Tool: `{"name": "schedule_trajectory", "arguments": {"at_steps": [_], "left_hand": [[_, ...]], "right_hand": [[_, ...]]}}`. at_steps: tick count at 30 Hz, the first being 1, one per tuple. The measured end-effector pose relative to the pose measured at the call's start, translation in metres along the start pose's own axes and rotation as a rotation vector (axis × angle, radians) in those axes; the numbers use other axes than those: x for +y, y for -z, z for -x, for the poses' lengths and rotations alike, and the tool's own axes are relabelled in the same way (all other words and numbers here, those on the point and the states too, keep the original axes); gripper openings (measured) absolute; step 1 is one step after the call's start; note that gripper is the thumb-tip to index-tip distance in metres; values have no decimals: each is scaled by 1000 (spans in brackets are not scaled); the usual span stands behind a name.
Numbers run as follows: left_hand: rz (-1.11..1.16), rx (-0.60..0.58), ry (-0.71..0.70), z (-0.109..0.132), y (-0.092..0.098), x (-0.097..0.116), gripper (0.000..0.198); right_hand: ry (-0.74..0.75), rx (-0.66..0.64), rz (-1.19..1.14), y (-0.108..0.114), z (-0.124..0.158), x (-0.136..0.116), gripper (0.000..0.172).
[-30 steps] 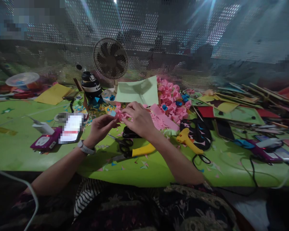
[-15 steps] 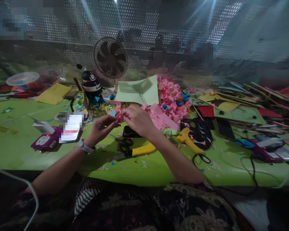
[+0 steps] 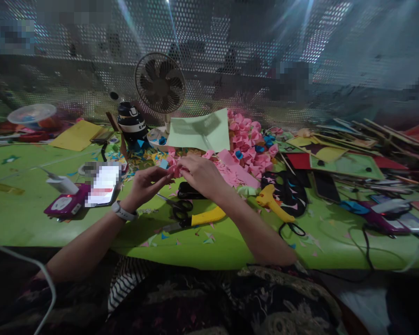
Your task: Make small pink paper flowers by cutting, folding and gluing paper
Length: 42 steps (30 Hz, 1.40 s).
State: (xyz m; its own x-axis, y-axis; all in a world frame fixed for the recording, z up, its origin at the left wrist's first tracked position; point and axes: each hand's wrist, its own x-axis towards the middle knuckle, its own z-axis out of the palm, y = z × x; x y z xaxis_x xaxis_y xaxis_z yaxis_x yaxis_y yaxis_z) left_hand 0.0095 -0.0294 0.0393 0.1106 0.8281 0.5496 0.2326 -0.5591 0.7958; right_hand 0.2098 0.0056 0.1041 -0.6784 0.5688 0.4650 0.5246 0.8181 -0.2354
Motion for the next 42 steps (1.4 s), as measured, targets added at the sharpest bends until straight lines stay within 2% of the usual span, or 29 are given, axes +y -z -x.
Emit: {"name": "schedule_trajectory", "arguments": {"at_steps": [8,14,18,21,23,25,29,33,37,39,42], "left_hand": [[-46,8,-39,0,1,-1,20],[-210,146,-190,-3,-1,0,16],[-310,230,-298,-5,-2,-3,14],[-316,275,-344,-5,-2,-5,12],[-317,277,-328,-4,-2,-6,13],[-328,275,-296,-4,-2,-7,16],[-355,286,-271,-6,-1,-9,20],[-333,268,-247,-7,-1,-10,20],[-343,258,-272,-7,0,-11,17],[-370,247,-305,-7,0,-12,16],[-388,227,-350,-6,0,-17,15]], "right_hand": [[-2,10,9,-1,0,1,14],[5,174,-77,-1,0,0,14],[-41,273,-84,0,-1,0,8],[-131,327,-18,-1,-2,5,22],[-193,328,6,-2,-3,8,29],[-228,328,-35,-2,-4,10,28],[-256,275,-291,-5,-3,10,7],[-284,237,-404,-14,0,14,17],[-429,226,-529,-28,2,23,31],[-444,164,-609,-34,1,24,29],[-375,117,-624,-37,2,19,20]]}}
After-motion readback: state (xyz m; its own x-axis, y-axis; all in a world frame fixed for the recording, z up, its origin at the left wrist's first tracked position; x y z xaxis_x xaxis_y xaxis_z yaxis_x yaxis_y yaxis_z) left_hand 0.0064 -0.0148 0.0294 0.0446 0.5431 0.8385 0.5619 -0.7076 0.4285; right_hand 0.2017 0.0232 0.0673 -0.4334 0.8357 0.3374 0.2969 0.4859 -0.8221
